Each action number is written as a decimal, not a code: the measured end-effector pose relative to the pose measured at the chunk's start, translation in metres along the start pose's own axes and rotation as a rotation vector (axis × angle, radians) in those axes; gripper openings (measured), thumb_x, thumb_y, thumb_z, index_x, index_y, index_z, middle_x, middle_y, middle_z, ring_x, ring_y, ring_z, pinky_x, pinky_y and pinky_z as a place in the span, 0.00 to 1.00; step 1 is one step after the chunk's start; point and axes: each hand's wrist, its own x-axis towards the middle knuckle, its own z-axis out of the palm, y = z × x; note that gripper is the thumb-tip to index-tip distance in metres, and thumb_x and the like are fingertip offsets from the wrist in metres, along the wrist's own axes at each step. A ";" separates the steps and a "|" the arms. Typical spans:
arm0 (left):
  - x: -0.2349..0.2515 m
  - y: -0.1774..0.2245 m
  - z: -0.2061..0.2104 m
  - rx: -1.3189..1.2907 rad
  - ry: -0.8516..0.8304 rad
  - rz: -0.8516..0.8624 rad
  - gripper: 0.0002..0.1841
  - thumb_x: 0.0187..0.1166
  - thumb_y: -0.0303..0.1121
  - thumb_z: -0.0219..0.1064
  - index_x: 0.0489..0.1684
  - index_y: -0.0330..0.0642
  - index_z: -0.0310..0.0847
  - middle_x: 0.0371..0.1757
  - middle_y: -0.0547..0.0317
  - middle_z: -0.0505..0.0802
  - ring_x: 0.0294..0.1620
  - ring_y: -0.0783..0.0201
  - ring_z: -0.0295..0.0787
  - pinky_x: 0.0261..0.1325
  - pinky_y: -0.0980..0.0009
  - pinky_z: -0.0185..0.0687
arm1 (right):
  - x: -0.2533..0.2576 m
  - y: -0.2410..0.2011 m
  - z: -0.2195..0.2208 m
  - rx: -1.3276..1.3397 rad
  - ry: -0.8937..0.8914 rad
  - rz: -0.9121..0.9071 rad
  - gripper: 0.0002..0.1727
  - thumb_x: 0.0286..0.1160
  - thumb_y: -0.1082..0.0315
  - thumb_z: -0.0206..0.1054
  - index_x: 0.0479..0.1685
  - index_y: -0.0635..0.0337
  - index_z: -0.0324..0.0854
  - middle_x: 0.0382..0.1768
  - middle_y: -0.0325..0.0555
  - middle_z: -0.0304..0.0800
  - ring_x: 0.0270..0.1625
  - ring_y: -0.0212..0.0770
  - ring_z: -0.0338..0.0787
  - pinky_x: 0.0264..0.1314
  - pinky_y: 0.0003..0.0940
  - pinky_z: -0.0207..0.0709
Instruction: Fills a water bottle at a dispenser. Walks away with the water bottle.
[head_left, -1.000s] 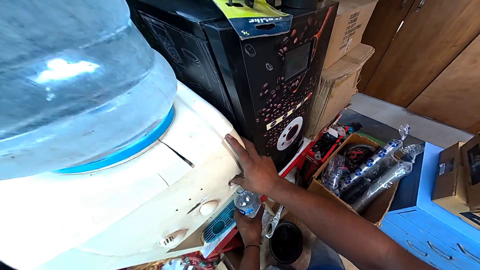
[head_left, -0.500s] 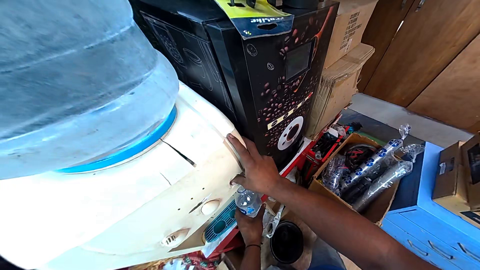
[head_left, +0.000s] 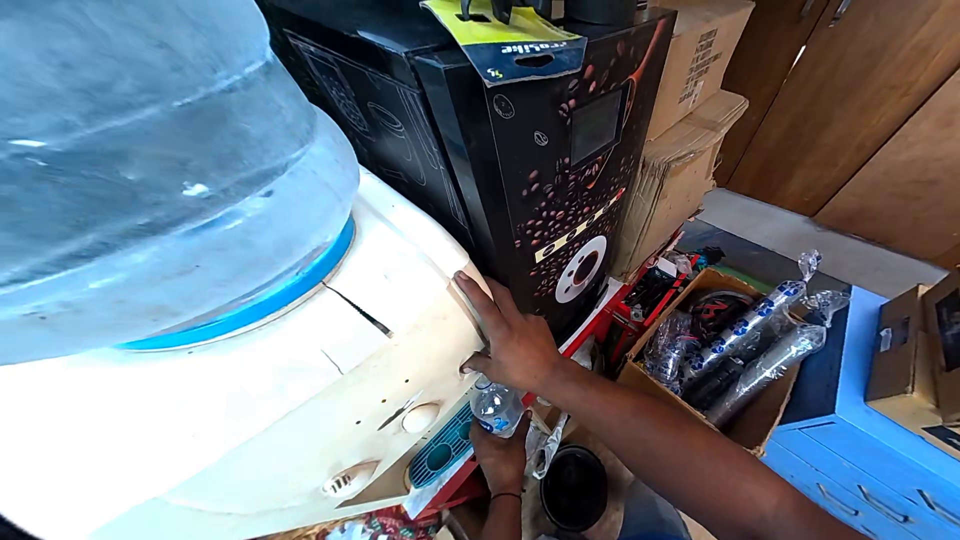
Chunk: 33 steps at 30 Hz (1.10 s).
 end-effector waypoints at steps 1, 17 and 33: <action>0.000 0.000 0.000 0.001 0.002 0.003 0.61 0.47 0.41 0.93 0.85 0.26 0.56 0.75 0.29 0.79 0.77 0.45 0.77 0.83 0.54 0.70 | 0.000 0.000 0.000 0.002 -0.002 0.001 0.67 0.53 0.52 0.88 0.97 0.25 0.43 0.93 0.45 0.51 0.26 0.43 0.88 0.27 0.49 0.87; -0.001 0.000 0.000 0.010 0.004 -0.006 0.61 0.47 0.42 0.93 0.85 0.26 0.57 0.75 0.29 0.79 0.77 0.44 0.77 0.83 0.53 0.70 | 0.000 0.000 0.000 0.017 0.006 -0.001 0.67 0.53 0.53 0.89 0.97 0.26 0.44 0.93 0.45 0.52 0.26 0.44 0.88 0.27 0.49 0.87; -0.002 0.004 -0.001 0.047 -0.001 -0.014 0.62 0.47 0.41 0.93 0.86 0.26 0.55 0.77 0.28 0.77 0.79 0.42 0.75 0.85 0.51 0.66 | 0.000 -0.001 -0.001 0.004 -0.038 0.026 0.66 0.56 0.52 0.87 0.97 0.24 0.41 0.94 0.45 0.50 0.29 0.45 0.89 0.30 0.50 0.87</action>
